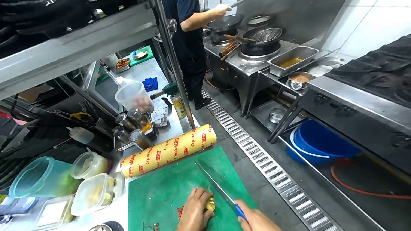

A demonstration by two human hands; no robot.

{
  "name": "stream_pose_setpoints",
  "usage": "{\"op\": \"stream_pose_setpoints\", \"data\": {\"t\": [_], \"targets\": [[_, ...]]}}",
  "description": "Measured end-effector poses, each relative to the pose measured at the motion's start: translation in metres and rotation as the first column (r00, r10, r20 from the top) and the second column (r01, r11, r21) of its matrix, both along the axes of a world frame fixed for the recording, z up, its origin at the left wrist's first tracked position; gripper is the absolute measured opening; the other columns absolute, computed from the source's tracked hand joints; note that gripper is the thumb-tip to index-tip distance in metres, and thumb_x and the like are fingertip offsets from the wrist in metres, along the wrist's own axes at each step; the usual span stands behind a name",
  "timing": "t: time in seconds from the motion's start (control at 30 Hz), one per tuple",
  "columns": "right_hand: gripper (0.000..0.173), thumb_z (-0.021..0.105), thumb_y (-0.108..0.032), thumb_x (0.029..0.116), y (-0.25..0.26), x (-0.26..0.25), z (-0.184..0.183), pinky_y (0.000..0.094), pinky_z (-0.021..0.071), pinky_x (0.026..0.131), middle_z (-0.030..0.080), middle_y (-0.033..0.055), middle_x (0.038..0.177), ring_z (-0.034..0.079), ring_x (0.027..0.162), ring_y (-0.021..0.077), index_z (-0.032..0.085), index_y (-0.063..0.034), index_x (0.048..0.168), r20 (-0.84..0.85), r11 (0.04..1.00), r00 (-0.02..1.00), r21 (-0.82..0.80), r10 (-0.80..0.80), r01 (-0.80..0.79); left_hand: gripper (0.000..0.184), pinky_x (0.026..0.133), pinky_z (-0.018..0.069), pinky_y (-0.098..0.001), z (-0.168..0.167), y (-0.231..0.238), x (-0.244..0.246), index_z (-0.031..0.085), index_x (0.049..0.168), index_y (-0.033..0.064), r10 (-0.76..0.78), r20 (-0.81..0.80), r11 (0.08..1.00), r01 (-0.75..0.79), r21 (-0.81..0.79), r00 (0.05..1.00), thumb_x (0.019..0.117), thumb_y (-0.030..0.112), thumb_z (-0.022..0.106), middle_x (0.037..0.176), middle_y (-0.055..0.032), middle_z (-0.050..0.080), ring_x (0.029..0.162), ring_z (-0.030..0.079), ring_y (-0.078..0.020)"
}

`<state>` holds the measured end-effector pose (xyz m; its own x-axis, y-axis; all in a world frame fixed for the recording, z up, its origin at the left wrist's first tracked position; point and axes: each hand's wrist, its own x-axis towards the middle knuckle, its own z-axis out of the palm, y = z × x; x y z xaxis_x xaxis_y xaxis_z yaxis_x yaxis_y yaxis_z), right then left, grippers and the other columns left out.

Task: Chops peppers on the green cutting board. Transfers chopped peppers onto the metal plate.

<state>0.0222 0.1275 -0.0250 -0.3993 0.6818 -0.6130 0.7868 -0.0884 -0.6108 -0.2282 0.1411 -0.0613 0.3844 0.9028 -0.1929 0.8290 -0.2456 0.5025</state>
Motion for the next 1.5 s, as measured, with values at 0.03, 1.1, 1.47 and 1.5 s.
{"op": "stream_pose_setpoints", "data": {"t": [0.03, 1.1, 1.47, 1.5], "targets": [[0.047, 0.047, -0.025, 0.1072, -0.001, -0.001, 0.0, 0.0578, 0.0557, 0.086, 0.071, 0.0222, 0.103, 0.071, 0.098, 0.0411, 0.039, -0.0119, 0.152, 0.001, 1.0, 1.0, -0.003, 0.004, -0.004, 0.045, 0.101, 0.052, -0.0401, -0.001, -0.001, 0.0, 0.069, 0.128, 0.0172, 0.015, 0.005, 1.0, -0.015, 0.005, 1.0, 0.0854, 0.029, 0.079, 0.126, -0.0067, 0.065, 0.118, 0.06, -0.0275], [0.047, 0.044, -0.023, 0.1081, -0.01, -0.026, 0.025, 0.0589, 0.0563, 0.085, 0.07, 0.0236, 0.111, 0.071, 0.099, 0.0433, 0.04, -0.0099, 0.153, 0.121, 0.98, 0.975, 0.056, 0.185, -0.193, 0.016, 0.09, 0.0583, -0.0262, -0.047, -0.059, 0.04, 0.08, 0.098, 0.0108, 0.331, 0.379, 0.748, -0.485, 0.453, 0.864, 0.084, 0.017, 0.075, 0.103, -0.0005, 0.077, 0.098, 0.071, -0.0133], [0.043, 0.044, -0.021, 0.1081, 0.001, -0.039, 0.013, 0.055, 0.0572, 0.086, 0.07, 0.0214, 0.106, 0.071, 0.099, 0.0403, 0.039, -0.0103, 0.15, 0.168, 0.972, 0.958, 0.007, 0.232, -0.236, 0.015, 0.092, 0.0578, -0.0259, -0.047, -0.063, 0.042, 0.081, 0.099, 0.0131, 0.371, 0.349, 0.745, -0.5, 0.441, 0.861, 0.0891, 0.02, 0.073, 0.103, 0.0011, 0.077, 0.101, 0.071, -0.0125], [0.044, 0.044, -0.021, 0.1081, -0.001, -0.039, 0.019, 0.0554, 0.0571, 0.086, 0.07, 0.0217, 0.108, 0.071, 0.1, 0.0408, 0.039, -0.0102, 0.15, 0.172, 0.973, 0.959, 0.008, 0.225, -0.23, 0.015, 0.092, 0.0579, -0.0259, -0.047, -0.062, 0.042, 0.081, 0.098, 0.013, 0.372, 0.35, 0.744, -0.502, 0.442, 0.86, 0.0884, 0.02, 0.073, 0.103, 0.0009, 0.077, 0.101, 0.072, -0.0128]]}}
